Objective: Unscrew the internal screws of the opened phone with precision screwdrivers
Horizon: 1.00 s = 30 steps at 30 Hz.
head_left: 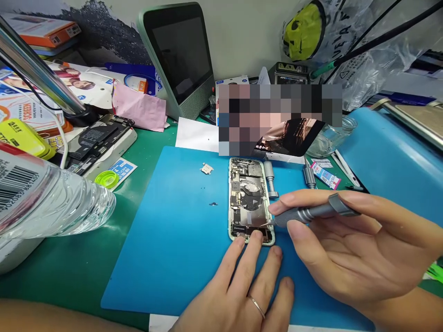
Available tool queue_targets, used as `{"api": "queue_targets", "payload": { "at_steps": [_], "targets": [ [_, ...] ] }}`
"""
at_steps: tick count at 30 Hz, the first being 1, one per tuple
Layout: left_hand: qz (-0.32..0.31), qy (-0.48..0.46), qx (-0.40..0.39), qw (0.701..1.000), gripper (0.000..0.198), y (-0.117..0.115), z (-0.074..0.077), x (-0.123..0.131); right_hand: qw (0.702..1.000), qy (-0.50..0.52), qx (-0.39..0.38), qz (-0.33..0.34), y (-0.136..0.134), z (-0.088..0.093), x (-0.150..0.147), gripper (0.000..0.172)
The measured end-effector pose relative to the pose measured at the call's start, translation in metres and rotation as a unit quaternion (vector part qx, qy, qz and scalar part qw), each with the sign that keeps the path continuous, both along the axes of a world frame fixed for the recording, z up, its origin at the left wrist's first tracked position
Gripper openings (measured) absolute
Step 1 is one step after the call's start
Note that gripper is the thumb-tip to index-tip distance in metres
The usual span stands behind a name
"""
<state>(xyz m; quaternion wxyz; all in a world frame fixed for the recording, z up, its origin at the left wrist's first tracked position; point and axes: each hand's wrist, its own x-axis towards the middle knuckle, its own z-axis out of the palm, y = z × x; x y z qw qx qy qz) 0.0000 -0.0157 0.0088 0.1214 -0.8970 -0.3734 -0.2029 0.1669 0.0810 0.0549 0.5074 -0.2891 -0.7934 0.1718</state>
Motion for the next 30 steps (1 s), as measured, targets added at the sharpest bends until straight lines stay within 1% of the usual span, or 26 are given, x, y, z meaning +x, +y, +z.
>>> {"api": "queue_targets", "payload": {
  "at_steps": [5, 11, 21, 25, 30],
  "targets": [
    [-0.002, 0.004, 0.001, 1.000, 0.032, 0.0005, -0.0007, 0.0011, 0.998, -0.001, 0.006, 0.055, 0.0046, 0.0039, -0.0029, 0.082],
    [-0.003, 0.010, 0.002, 1.000, 0.032, -0.0016, 0.0005, -0.0005, 0.996, 0.011, -0.005, 0.085, 0.0050, 0.0069, -0.0037, 0.082],
    [-0.002, 0.016, 0.000, 1.000, 0.034, -0.0013, 0.0006, 0.0001, 0.995, 0.027, -0.027, 0.088, 0.0023, 0.0048, -0.0036, 0.080],
    [-0.020, 0.030, 0.016, 0.999, 0.037, 0.0000, 0.0006, -0.0024, 0.995, 0.027, -0.023, 0.094, 0.0028, 0.0042, -0.0019, 0.083],
    [-0.015, 0.026, 0.010, 1.000, 0.037, -0.0009, -0.0014, -0.0036, 0.995, 0.021, -0.018, 0.091, 0.0053, 0.0027, -0.0026, 0.082]
  ]
}}
